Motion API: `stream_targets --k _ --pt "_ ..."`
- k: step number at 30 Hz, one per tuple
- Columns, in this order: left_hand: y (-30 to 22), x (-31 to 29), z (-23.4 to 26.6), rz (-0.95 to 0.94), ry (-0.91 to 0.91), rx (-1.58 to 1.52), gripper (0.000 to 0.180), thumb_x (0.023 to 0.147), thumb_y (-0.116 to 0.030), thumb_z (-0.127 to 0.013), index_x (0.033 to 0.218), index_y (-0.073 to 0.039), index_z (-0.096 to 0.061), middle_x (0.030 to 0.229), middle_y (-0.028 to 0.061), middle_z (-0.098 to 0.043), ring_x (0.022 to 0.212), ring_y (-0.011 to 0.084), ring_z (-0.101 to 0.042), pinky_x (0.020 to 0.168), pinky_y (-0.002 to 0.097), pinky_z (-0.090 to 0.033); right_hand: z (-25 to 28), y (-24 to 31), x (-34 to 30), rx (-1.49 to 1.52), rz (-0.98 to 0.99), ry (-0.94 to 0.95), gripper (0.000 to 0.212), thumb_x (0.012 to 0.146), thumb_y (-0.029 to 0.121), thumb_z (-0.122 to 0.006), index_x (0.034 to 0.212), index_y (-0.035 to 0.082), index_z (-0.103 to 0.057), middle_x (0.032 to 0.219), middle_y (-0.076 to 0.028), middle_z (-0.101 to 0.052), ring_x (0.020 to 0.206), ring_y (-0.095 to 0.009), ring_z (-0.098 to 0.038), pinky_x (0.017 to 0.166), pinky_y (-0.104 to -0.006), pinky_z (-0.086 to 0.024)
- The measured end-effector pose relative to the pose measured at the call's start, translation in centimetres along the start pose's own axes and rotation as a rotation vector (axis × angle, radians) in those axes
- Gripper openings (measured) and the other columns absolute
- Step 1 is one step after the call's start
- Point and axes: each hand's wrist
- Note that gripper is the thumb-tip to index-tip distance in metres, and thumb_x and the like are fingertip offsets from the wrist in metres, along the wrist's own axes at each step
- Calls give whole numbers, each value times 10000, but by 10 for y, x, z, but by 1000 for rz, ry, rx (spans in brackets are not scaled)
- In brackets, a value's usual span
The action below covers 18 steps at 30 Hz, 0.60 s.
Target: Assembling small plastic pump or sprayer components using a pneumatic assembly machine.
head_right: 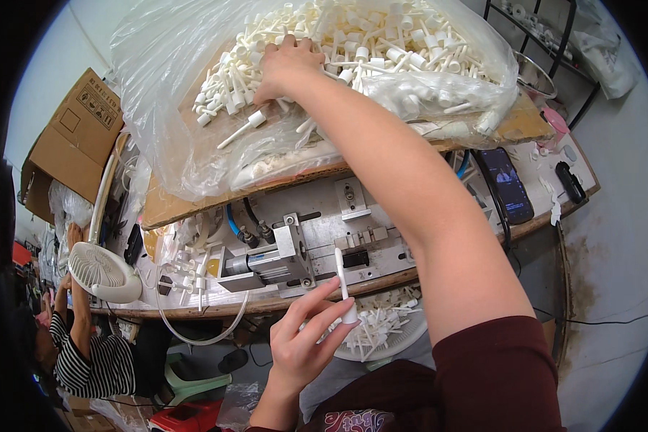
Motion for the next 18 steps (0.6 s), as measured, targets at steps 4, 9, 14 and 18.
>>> stream_targets --k 4,9,14,18 --pt "6 4 -8 -1 -13 -6 314 693 -11 -798 998 -17 -725 1197 158 -638 773 182 -691 667 287 -571 7 -18 -2 3 166 122 863 606 423 -776 1364 122 -491 1349 -197 -435 1221 -403 -487 976 -451 -465" --pt "13 12 -22 -23 -67 -1 309 695 -23 -799 994 -18 -717 1187 147 -646 825 195 -677 688 308 -562 21 -45 -28 109 329 213 760 654 300 -777 1341 137 -495 1311 -170 -439 1201 -360 -505 945 -422 -477" --pt "15 18 -28 -58 -87 136 321 697 -30 -792 1006 -18 -706 1203 134 -652 850 221 -669 701 326 -547 39 -63 -51 194 491 284 644 684 132 -701 1298 122 -509 1284 -142 -464 1142 -322 -535 913 -412 -477" --pt "15 20 -33 -53 -12 270 299 721 -59 -771 1011 -32 -705 1239 116 -648 754 197 -674 644 302 -532 51 -64 -68 190 583 380 606 723 128 -706 1299 109 -519 1249 -132 -533 1161 -326 -542 929 -428 -484"
Point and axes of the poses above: each hand's wrist, its own x-axis towards the middle knuckle, its own z-axis out of the back of the hand, y = z × x
